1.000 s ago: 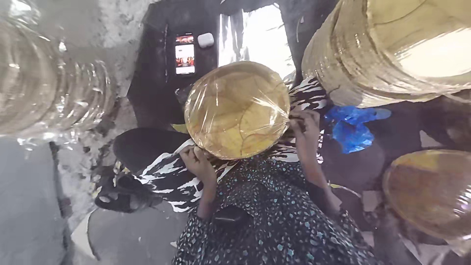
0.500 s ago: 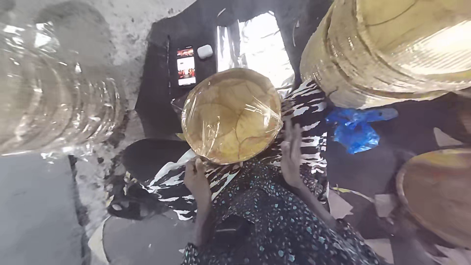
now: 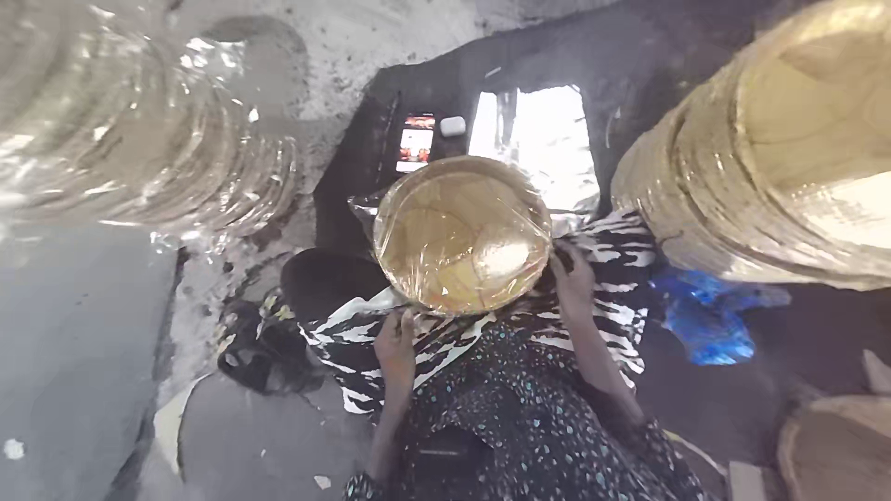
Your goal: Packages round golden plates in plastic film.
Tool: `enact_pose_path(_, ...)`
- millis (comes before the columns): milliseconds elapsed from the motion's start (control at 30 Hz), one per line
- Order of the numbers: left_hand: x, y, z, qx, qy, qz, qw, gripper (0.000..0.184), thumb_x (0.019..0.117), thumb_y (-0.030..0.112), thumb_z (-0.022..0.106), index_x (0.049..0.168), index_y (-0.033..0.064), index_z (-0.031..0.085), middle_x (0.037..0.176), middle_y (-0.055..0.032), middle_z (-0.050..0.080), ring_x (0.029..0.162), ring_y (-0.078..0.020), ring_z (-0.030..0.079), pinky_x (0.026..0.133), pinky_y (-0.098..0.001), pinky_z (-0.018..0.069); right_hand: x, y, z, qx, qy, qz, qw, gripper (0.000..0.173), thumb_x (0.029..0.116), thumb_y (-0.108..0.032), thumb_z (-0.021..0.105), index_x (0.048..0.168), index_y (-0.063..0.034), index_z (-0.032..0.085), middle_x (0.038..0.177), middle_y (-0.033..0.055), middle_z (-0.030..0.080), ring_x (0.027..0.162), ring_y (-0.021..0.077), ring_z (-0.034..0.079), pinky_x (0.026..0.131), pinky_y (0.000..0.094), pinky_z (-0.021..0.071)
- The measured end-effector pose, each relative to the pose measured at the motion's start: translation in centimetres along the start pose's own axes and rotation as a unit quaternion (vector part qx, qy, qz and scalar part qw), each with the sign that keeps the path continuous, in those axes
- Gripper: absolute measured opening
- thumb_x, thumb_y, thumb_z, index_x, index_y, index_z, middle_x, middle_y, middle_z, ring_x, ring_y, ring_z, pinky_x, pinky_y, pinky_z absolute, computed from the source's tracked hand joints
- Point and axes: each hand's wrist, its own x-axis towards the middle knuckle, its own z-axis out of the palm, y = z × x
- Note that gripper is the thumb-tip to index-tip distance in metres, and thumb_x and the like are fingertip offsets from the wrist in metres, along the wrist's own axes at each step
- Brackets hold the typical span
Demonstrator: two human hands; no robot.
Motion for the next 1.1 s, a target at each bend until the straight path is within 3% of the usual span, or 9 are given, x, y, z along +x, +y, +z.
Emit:
enact_pose_path(233,0.0,-0.8,-1.0,-0.049,-0.038,0.019,0.998,0.027,0.1044,0.011,0.048,0.106,-0.0099,0.065,0.089,-0.0071,0.065,0.08,-0.0038,0.061,0.079,-0.0242,0.0523,0.1,0.6,-1.6,0.046,-0.117,0.01,0.992,0.031,0.0999,-0.003,0.053,0.127,0.0108,0.059,0.133,0.0209,0.058,0.121,0.0158,0.058,0.103,0.0298,0.0488)
enact_pose_path(333,0.1,-0.6,-1.5,-0.063,-0.046,0.003,0.997,0.031,0.1062,0.011,0.045,0.116,-0.0134,0.062,0.099,-0.0151,0.067,0.088,-0.0096,0.065,0.086,-0.0295,0.055,0.2,0.9,-2.0,0.043,-0.159,-0.007,0.986,0.024,0.0955,0.0,0.053,0.113,0.0125,0.065,0.132,0.0203,0.054,0.121,0.0153,0.054,0.102,0.028,0.0477)
enact_pose_path(433,0.3,-0.3,-2.6,-0.021,-0.037,0.027,0.999,0.031,0.1061,0.01,0.044,0.115,-0.0135,0.062,0.098,-0.0169,0.067,0.088,-0.0137,0.066,0.086,-0.0332,0.0547,-0.1,0.6,-2.4,0.031,-0.194,-0.006,0.98,0.019,0.094,0.003,0.05,0.101,0.0119,0.066,0.135,0.0205,0.051,0.123,0.0136,0.051,0.103,0.027,0.046)
enact_pose_path(600,1.4,0.2,-3.9,0.028,-0.034,0.089,0.995,0.028,0.103,0.009,0.051,0.117,-0.013,0.062,0.103,-0.0197,0.068,0.093,-0.0177,0.067,0.086,-0.0338,0.0547,-1.3,0.2,-3.4,0.073,-0.198,0.011,0.977,0.021,0.0929,0.003,0.048,0.104,0.0096,0.065,0.133,0.0132,0.054,0.118,0.0056,0.054,0.1,0.0227,0.0479)
enact_pose_path(733,2.8,0.3,-5.6,0.005,-0.131,0.104,0.986,0.033,0.0992,0.006,0.057,0.127,-0.0124,0.055,0.105,-0.0181,0.069,0.093,-0.0152,0.068,0.087,-0.0308,0.0554,-1.6,0.1,-3.4,0.093,-0.178,0.013,0.979,0.019,0.0946,0.003,0.045,0.101,0.0026,0.062,0.123,0.0008,0.058,0.111,-0.0009,0.055,0.097,0.0205,0.0488)
enact_pose_path(867,4.3,1.5,-7.7,0.105,-0.267,0.11,0.951,0.03,0.0999,0.011,0.06,0.125,-0.006,0.062,0.114,-0.0193,0.068,0.101,-0.0227,0.067,0.092,-0.0367,0.0546,-1.4,0.3,-3.5,0.099,-0.175,0.007,0.98,0.021,0.0945,0.001,0.042,0.099,-0.0013,0.062,0.12,-0.0018,0.058,0.113,-0.0005,0.054,0.099,0.0214,0.0472)
enact_pose_path(933,4.1,1.9,-7.3,0.179,-0.216,0.164,0.946,0.023,0.0983,0.007,0.062,0.117,-0.0039,0.069,0.111,-0.0196,0.071,0.104,-0.0309,0.068,0.095,-0.0463,0.0529,-1.4,0.5,-3.6,0.095,-0.181,0.001,0.979,0.02,0.0942,0.001,0.043,0.099,0.0005,0.062,0.124,0.0013,0.057,0.117,0.0021,0.053,0.101,0.0231,0.0459)
enact_pose_path(1000,4.1,0.7,-6.2,0.192,-0.093,0.261,0.941,0.012,0.0913,0.004,0.069,0.101,0.0004,0.076,0.097,-0.0164,0.074,0.097,-0.0361,0.068,0.088,-0.0521,0.052,-1.4,0.5,-3.5,0.092,-0.182,-0.005,0.979,0.02,0.0935,0.001,0.043,0.097,-0.0035,0.063,0.121,-0.0029,0.059,0.115,0.0,0.054,0.1,0.0218,0.0468)
enact_pose_path(1100,5.0,-1.3,-4.5,0.191,0.044,0.33,0.924,0.01,0.0891,0.002,0.07,0.093,0.0046,0.079,0.091,-0.0116,0.076,0.087,-0.031,0.07,0.079,-0.0433,0.0568,-1.4,0.8,-3.3,0.078,-0.192,-0.009,0.978,0.017,0.0916,0.0,0.046,0.096,-0.0027,0.062,0.119,-0.0011,0.058,0.114,0.0017,0.054,0.099,0.0226,0.0472)
